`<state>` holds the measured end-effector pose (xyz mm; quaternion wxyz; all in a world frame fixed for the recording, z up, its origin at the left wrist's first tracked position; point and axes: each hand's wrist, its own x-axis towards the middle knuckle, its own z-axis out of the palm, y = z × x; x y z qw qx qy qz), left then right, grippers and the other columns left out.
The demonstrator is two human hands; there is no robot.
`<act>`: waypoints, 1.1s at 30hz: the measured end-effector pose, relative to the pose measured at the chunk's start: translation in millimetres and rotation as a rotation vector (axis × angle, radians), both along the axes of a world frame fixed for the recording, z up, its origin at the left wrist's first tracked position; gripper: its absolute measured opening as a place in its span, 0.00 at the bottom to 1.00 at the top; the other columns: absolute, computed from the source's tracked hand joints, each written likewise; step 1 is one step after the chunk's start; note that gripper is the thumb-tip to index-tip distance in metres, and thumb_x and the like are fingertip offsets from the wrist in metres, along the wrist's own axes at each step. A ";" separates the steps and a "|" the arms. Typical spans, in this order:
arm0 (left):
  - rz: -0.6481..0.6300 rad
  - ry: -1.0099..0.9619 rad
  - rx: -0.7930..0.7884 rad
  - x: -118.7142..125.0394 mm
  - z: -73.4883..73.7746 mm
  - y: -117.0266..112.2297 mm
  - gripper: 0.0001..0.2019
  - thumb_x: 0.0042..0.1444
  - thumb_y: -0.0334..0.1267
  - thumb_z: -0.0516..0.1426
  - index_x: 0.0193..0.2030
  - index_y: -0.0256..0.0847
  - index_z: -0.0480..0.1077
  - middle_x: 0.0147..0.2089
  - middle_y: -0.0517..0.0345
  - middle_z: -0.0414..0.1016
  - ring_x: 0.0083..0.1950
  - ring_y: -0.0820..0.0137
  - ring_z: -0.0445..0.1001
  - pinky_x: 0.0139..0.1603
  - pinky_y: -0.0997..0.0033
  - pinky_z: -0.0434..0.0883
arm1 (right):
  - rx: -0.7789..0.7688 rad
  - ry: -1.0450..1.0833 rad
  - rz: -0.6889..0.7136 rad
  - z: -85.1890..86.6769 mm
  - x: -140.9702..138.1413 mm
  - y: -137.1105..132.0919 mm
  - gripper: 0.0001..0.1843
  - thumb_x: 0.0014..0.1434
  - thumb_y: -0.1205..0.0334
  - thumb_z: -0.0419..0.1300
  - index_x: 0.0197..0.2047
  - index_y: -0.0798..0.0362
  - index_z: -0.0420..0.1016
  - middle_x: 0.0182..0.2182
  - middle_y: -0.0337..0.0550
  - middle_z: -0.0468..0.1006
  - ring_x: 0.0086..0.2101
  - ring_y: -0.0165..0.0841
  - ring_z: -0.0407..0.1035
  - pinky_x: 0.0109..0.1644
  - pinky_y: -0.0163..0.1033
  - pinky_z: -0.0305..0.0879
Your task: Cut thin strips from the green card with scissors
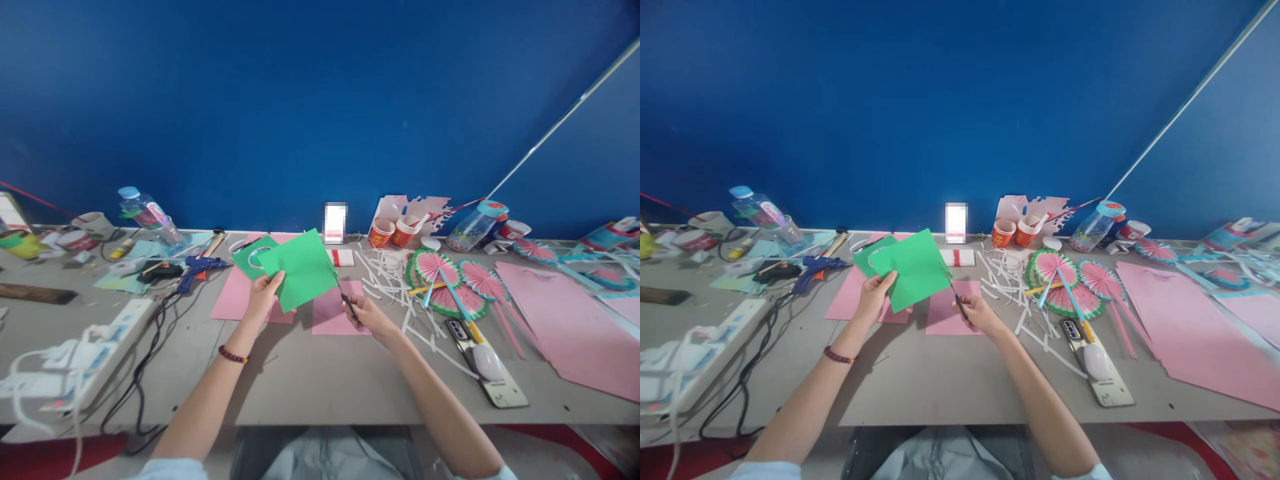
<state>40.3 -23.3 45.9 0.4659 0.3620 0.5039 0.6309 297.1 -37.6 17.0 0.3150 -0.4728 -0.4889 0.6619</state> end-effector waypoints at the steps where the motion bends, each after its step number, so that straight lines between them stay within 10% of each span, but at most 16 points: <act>1: -0.007 -0.001 0.004 -0.2 -0.3 -0.1 0.17 0.34 0.48 0.69 0.24 0.36 0.74 0.23 0.60 0.74 0.24 0.74 0.69 0.24 0.76 0.68 | 0.002 0.001 0.002 -0.7 0.1 0.4 0.22 0.45 0.43 0.63 0.29 0.51 0.62 0.11 0.24 0.57 0.12 0.20 0.49 0.14 0.26 0.41; 33: -0.076 -0.023 -0.055 12.2 10.9 -7.6 0.17 0.31 0.49 0.69 0.23 0.37 0.75 0.24 0.57 0.76 0.25 0.72 0.71 0.25 0.75 0.68 | 0.017 0.014 0.020 11.2 -2.8 -4.5 0.27 0.45 0.36 0.61 0.28 0.51 0.60 0.12 0.26 0.58 0.12 0.20 0.48 0.15 0.28 0.40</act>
